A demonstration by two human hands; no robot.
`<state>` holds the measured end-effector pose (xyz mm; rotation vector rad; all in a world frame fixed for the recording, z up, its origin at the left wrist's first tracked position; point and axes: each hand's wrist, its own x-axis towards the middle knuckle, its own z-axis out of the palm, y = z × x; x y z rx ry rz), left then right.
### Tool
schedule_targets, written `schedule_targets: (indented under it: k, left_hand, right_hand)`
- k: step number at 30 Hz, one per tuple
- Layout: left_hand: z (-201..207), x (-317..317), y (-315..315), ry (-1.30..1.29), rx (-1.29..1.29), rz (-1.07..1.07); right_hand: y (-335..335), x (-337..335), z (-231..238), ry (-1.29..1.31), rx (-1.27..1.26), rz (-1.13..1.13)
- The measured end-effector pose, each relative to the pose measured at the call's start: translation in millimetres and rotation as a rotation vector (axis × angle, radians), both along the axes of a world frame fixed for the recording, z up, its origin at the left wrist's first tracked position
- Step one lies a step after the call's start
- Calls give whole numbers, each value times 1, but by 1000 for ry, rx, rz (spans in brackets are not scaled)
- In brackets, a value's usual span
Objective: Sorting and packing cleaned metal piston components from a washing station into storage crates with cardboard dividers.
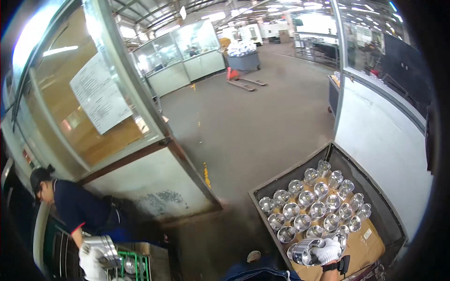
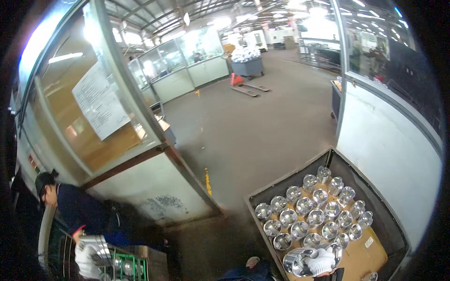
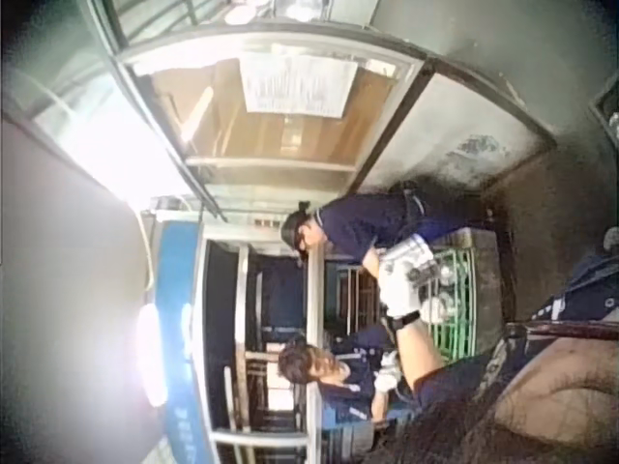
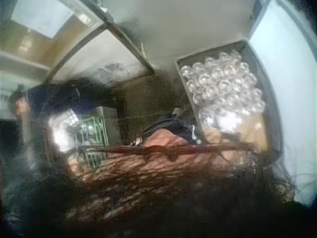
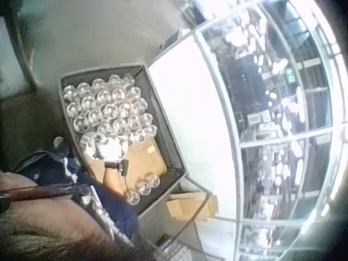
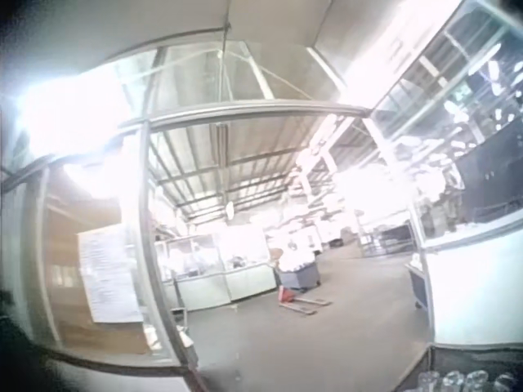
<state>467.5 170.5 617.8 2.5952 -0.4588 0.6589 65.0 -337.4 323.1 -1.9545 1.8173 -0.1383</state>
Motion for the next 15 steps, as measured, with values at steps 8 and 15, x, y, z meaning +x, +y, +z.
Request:
schedule_targets:
  k: [8,15]
  left_hand:
    - [78,-119,88,123,-684,164]
    - [61,-174,163,-484,61,-670]
  right_hand:
    - [43,-10,10,-141,11,249]
    - [87,-13,-1,-216,-517,504]
